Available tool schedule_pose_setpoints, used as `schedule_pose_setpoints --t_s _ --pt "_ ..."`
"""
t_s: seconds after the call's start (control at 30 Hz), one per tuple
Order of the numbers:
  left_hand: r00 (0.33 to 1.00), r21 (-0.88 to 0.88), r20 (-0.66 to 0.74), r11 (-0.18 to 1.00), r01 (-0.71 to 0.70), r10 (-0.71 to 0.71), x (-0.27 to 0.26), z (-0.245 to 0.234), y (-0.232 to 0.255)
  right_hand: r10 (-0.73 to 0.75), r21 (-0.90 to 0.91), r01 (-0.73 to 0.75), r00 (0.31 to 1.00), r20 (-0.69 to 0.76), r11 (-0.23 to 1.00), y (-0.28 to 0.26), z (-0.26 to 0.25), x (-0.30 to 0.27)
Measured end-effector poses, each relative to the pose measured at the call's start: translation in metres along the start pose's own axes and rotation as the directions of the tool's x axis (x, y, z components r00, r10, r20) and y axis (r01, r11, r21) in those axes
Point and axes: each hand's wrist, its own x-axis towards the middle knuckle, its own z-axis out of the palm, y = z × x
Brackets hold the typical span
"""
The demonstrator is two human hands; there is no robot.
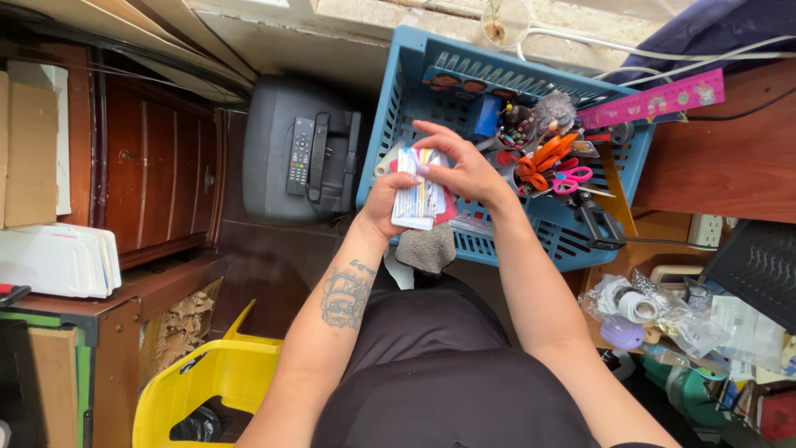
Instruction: The person sorts through various craft and office supplies in a plastic crate and on a desk, handling items like stickers, notebooks, pens, and scissors.
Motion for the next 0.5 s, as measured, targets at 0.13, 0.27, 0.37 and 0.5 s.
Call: schedule_pose_setpoints --t_s 0.13,0.27,0.37,0.5 --pt "0.999 -0.011 0.048 1.0 0.01 -0.009 -0.013 0.0 0.006 0.093 -0.138 -0.072 0.983 0.155 0.988 -0.012 0.0 0.011" --pt "0.993 0.018 0.094 0.997 -0.075 0.073 -0.016 0.004 0.012 0.051 0.084 -0.049 0.998 -0.024 0.995 0.018 0.008 0.028" --pt "0.978 -0.089 0.13 0.984 -0.151 0.162 -0.024 0.003 0.033 0.415 0.533 -0.222 0.868 -0.274 0.816 0.06 0.01 0.037" --pt "0.946 -0.007 -0.086 0.95 -0.313 0.312 -0.046 -0.007 0.071 0.439 0.335 -0.322 0.816 -0.377 0.885 0.112 0.02 0.029"
